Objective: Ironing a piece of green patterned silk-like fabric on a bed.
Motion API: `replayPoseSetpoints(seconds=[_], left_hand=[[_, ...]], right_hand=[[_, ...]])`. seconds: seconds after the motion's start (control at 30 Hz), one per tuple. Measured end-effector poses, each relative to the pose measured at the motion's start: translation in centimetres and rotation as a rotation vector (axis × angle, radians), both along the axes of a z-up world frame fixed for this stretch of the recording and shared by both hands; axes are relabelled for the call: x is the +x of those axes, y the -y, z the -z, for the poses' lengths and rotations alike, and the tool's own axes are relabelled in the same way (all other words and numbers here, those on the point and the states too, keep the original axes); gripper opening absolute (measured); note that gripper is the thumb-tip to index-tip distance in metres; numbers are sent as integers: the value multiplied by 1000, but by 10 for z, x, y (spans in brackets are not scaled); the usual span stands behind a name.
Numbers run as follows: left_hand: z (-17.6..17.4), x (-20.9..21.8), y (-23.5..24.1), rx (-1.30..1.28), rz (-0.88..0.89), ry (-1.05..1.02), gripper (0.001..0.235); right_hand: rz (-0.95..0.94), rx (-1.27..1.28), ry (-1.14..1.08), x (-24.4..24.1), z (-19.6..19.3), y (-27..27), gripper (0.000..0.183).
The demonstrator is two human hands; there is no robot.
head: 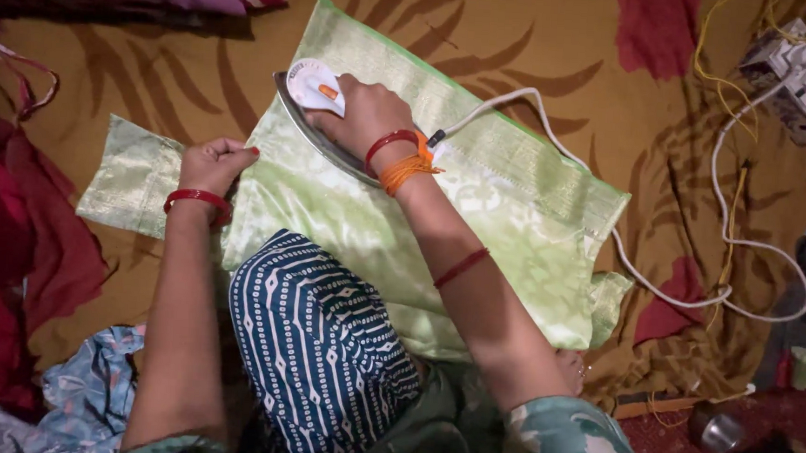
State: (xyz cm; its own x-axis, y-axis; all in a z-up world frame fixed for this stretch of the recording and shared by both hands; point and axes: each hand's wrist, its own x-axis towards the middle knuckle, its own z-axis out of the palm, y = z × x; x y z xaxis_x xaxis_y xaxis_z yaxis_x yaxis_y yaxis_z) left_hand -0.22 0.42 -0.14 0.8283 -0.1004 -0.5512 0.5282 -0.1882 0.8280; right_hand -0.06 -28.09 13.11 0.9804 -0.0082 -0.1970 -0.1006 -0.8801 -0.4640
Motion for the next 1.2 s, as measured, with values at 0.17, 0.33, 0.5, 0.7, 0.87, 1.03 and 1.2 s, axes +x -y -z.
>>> replayPoseSetpoints(seconds=[0.17,0.33,0.5,0.7,0.87,1.03,1.2], left_hand=[[17,1,-5,31,6,15,14],[2,1,0,17,-1,7,13],[-6,3,4,36,-9,47,12],[7,0,2,70,4,34,15],[-1,0,3,44,-2,28,13],[25,1,-4,52,-7,7,14],[12,1,1,16,-6,75,14]], right_hand=[[7,-4,31,34,1,-3,59],[36,-16,29,54,-2,-11,60],[48,32,57,32,3,-15,55],[-94,120,100,-26,-7,-19,57],[-82,73,-9,-25,-13,-23,56],[-71,111,59,-2,-6,-29,58],[-49,59,59,26,-5,-39,65]])
